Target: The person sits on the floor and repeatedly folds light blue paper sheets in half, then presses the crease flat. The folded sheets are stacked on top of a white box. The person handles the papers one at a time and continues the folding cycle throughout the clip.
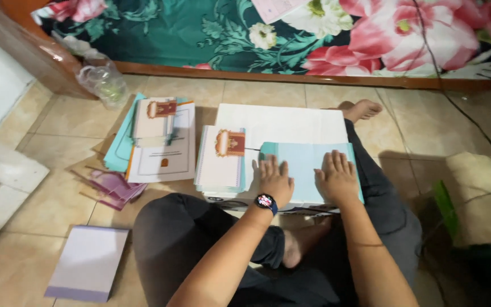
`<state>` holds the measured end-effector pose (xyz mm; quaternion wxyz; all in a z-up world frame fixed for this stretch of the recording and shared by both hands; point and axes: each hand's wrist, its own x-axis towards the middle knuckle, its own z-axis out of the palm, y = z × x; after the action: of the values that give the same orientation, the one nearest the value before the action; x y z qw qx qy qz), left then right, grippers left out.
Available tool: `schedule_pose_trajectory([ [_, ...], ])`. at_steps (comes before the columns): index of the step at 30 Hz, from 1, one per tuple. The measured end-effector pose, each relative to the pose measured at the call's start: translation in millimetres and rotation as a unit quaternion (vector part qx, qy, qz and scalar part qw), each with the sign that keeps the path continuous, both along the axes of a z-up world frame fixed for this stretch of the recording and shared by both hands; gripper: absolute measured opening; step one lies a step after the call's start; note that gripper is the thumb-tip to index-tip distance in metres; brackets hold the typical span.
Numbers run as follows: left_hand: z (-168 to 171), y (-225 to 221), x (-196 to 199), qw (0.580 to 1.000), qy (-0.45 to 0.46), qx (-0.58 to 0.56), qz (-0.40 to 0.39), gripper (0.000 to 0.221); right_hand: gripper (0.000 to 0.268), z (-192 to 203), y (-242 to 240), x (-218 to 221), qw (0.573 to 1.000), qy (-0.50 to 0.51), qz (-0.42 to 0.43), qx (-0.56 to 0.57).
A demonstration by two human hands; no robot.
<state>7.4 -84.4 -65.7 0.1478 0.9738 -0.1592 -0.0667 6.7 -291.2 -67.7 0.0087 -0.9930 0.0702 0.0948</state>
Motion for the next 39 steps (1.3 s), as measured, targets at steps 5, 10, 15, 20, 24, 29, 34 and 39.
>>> schedule_pose_trajectory([
  [5, 45.9, 53.9, -26.0, 0.974, -0.214, -0.068, 0.013, 0.034, 0.067, -17.8, 14.8, -6.7, 0.986, -0.159, 0.035, 0.031],
  [10, 19.6, 156.0, 13.1, 0.886, -0.367, -0.028, 0.283, 0.039, 0.053, 5.7, 95.8, -21.5, 0.931, -0.243, 0.098, 0.253],
  [15, -17.0, 198.4, 18.9, 0.940, -0.200, 0.040, 0.273, 0.063, 0.076, -2.8, 138.0, -25.9, 0.946, -0.161, 0.203, 0.196],
  [20, 31.0, 166.4, -9.6, 0.926, -0.259, 0.045, 0.271, 0.043, 0.074, -2.5, 131.8, -22.5, 0.942, -0.110, 0.139, 0.284],
  [24, 65.2, 132.5, -25.9, 0.903, -0.362, -0.110, 0.205, 0.016, 0.063, 1.7, 113.9, -24.3, 0.848, -0.097, 0.007, 0.521],
  [29, 110.5, 47.5, -63.0, 0.903, -0.299, -0.300, -0.071, 0.022, 0.070, 1.2, 84.3, -39.7, 0.585, -0.077, -0.064, 0.805],
  [34, 97.4, 13.5, -49.8, 0.877, -0.189, -0.407, -0.171, 0.033, 0.056, 20.6, 31.8, -36.8, 0.565, -0.196, -0.262, 0.758],
  [39, 105.1, 3.6, -19.2, 0.865, 0.060, -0.491, 0.078, 0.054, 0.037, 34.7, -3.9, -33.4, 0.575, -0.212, -0.127, 0.780],
])
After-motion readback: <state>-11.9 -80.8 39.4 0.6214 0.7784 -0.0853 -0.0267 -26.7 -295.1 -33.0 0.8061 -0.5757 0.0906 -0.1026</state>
